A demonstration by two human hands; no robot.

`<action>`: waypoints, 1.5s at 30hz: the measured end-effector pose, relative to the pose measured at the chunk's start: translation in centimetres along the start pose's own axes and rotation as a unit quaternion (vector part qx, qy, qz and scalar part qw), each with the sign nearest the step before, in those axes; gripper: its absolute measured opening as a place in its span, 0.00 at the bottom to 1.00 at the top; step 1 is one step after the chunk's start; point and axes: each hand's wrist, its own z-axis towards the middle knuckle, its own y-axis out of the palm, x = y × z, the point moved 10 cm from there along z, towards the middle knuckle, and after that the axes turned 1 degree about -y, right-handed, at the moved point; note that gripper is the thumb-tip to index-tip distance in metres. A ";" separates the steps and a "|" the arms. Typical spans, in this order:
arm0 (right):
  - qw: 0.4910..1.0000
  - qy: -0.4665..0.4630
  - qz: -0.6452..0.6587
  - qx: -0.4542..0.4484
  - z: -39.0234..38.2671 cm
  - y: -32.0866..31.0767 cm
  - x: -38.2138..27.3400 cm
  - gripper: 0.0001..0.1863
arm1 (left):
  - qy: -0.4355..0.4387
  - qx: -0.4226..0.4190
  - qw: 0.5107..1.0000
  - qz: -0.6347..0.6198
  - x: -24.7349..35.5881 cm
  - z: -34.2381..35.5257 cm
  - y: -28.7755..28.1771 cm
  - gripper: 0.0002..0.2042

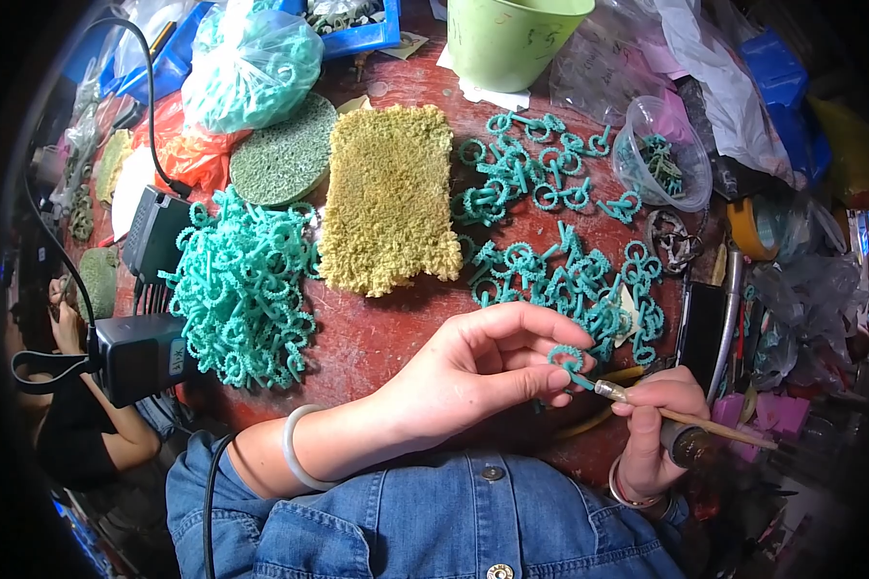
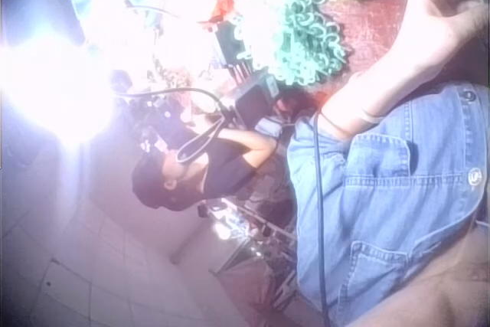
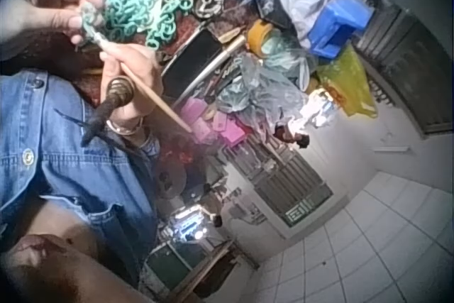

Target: Using a heated soldering tool to process or join green plastic links on a workshop table.

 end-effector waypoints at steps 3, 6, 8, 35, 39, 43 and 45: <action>0.999 0.017 0.020 0.041 -0.2 -0.5 0.2 0.07 | 0.005 -0.006 1.000 0.001 0.0 0.1 0.1 0.13; 0.998 0.040 0.018 0.037 -0.2 -0.4 0.3 0.07 | 0.007 -0.003 1.000 0.000 0.1 0.0 0.1 0.12; 0.999 0.021 0.014 0.033 -0.1 -0.3 0.3 0.07 | 0.008 -0.002 1.000 -0.002 0.1 0.0 0.0 0.12; 1.000 0.013 -0.011 0.004 0.4 -0.4 -0.2 0.06 | 0.010 0.000 1.000 -0.002 0.3 0.1 0.1 0.11; 1.000 0.001 -0.014 -0.016 0.4 -0.2 -0.5 0.06 | 0.006 0.001 1.000 0.001 0.2 0.1 0.1 0.11; 1.000 0.016 -0.021 -0.015 0.2 -0.5 -0.2 0.07 | 0.008 0.001 1.000 -0.002 0.2 0.1 0.1 0.11; 0.999 0.018 -0.027 -0.009 0.2 -0.5 -0.2 0.07 | 0.009 0.000 1.000 -0.001 0.2 0.1 0.0 0.11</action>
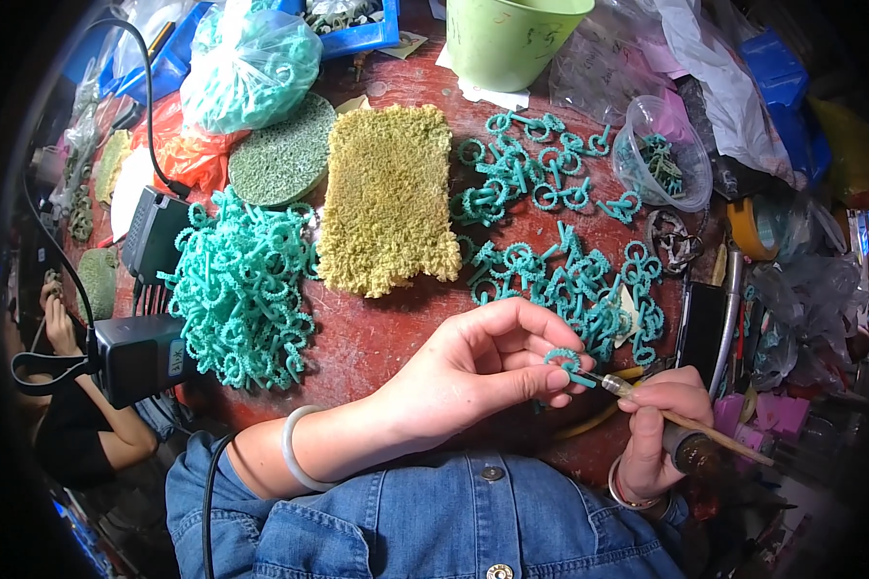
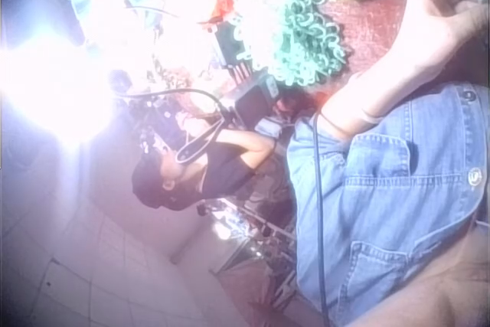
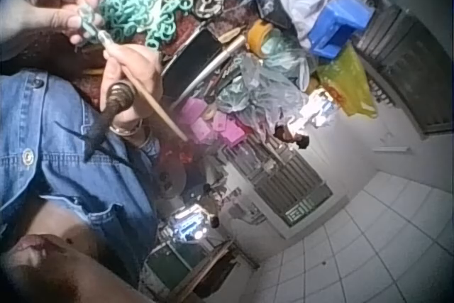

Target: Using a heated soldering tool to process or join green plastic links on a workshop table.

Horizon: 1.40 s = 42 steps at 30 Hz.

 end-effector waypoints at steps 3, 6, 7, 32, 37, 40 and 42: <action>1.000 -0.021 0.005 -0.015 0.2 0.3 -0.2 0.06 | -0.002 -0.003 1.000 0.004 0.0 0.0 0.0 0.11; 0.999 -0.010 0.031 0.034 -0.3 0.1 0.1 0.08 | -0.005 -0.002 1.000 0.005 0.0 0.0 0.1 0.11; 0.999 -0.010 0.030 0.034 -0.3 0.1 0.1 0.08 | -0.006 0.002 1.000 0.004 0.0 0.0 0.0 0.11; 1.000 0.002 0.016 0.018 0.0 0.0 -0.1 0.04 | -0.001 -0.001 1.000 0.010 0.1 0.0 0.1 0.10; 0.994 0.026 0.025 0.099 -0.5 -1.5 0.6 0.05 | -0.019 0.019 0.999 -0.045 -0.1 0.0 0.0 0.09; 0.996 0.034 0.025 0.083 -0.4 -1.2 0.7 0.05 | -0.009 0.021 0.997 -0.071 0.0 0.0 -0.3 0.09; 0.997 0.038 0.018 0.067 -0.3 -1.0 0.7 0.05 | -0.012 0.022 0.997 -0.070 0.0 0.0 -0.3 0.09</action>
